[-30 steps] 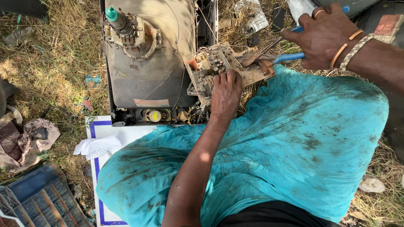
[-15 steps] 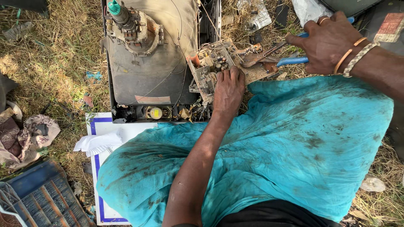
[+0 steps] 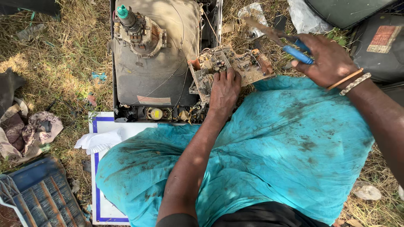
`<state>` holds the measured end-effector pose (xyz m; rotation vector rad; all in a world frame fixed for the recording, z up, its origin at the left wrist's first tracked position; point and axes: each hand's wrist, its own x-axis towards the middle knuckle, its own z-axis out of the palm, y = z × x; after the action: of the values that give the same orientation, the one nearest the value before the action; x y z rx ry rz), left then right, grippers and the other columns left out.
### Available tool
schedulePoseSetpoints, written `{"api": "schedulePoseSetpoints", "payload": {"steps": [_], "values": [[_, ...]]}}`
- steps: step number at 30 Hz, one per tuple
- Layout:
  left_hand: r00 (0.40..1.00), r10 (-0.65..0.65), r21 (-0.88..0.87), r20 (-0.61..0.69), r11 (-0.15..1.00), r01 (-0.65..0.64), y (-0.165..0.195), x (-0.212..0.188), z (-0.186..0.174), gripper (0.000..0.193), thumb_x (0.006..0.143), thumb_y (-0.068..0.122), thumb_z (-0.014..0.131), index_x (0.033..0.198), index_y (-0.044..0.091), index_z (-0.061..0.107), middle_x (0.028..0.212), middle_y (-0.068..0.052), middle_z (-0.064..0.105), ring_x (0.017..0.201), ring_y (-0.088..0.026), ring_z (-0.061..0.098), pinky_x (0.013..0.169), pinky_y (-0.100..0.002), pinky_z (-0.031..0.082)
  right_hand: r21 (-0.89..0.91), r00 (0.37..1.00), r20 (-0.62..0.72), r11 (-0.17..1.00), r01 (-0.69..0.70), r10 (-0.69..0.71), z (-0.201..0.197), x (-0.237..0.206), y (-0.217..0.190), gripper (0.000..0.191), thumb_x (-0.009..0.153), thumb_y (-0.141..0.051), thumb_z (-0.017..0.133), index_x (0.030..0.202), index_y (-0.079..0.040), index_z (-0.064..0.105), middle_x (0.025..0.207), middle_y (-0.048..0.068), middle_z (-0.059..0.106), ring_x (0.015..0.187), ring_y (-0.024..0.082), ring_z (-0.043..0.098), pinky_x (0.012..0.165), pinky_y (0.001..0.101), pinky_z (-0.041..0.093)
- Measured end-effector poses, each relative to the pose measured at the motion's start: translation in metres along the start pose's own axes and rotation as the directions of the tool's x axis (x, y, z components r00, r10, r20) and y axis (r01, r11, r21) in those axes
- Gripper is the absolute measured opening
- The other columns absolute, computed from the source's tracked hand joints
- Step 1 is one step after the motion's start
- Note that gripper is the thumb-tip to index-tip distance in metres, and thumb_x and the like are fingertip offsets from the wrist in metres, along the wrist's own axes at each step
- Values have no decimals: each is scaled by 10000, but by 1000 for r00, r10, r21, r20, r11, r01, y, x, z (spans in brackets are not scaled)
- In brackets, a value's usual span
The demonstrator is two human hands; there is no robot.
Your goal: The person sits on a cloth on the ground and dismantles a broken CRT television, pulling wires and components from the open chassis and using pliers to cut and strip wires. They remove a circuit board from the set and place it into a blue plastic crate alongside other salvaged boards.
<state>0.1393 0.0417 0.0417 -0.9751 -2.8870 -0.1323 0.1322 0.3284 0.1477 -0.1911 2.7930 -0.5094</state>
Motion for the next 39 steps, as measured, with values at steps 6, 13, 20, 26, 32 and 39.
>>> {"api": "schedulePoseSetpoints", "payload": {"steps": [6, 13, 20, 26, 32, 39], "values": [[994, -106, -144, 40, 983, 111, -44, 22, -29, 294, 891, 94, 607, 1171, 74, 693, 1088, -159, 582, 1046, -311, 607, 898, -461, 459, -61, 966, -257, 998, -24, 7, 0, -1, 10, 819, 913, -285, 788, 1614, -37, 444, 1243, 297, 558, 1097, 481, 596, 948, 592, 492], [981, 186, -48, 46, 982, -184, -33, -36, -52, 167, 883, 149, 622, 1023, 127, 710, 1177, -117, 615, 1110, -288, 621, 1011, -469, 471, -276, 945, -303, 961, 32, -119, 7, 0, 19, 816, 862, -312, 850, 1533, -12, 495, 1235, 249, 565, 1168, 448, 591, 1050, 566, 461], [989, 136, -69, 62, 989, -132, -61, -122, -47, 419, 881, 144, 593, 1300, 134, 604, 1128, -136, 580, 1104, -314, 593, 1029, -495, 441, -269, 943, -299, 961, 61, -144, 10, 2, 20, 752, 912, -339, 846, 1510, -3, 540, 1228, 251, 585, 1131, 442, 603, 1010, 549, 483], [998, -56, -149, 2, 987, 56, -64, -132, -15, 551, 903, 95, 580, 1444, 187, 533, 1121, -191, 559, 1087, -363, 563, 1027, -521, 428, -216, 948, -251, 966, 141, -194, 5, 20, 0, 709, 950, -373, 827, 1477, 4, 539, 1195, 252, 610, 1064, 417, 608, 959, 527, 511], [987, -162, -221, -9, 963, 157, -57, -127, 8, 596, 879, 101, 610, 1457, 214, 525, 1140, -198, 551, 1111, -373, 543, 995, -507, 435, 354, 995, -19, 932, -80, 93, 41, 47, -54, 707, 903, -379, 785, 1467, -29, 543, 1057, 158, 695, 902, 278, 692, 799, 434, 530], [983, -185, -239, -20, 955, 175, -50, -120, 9, 573, 889, 135, 628, 1448, 217, 537, 1127, -185, 548, 1093, -358, 541, 953, -485, 446, 894, 971, 193, 383, -234, 143, 117, 48, -84, 372, 932, -230, 828, 1190, 5, 699, 985, 23, 684, 845, 115, 609, 757, 303, 490]]}}
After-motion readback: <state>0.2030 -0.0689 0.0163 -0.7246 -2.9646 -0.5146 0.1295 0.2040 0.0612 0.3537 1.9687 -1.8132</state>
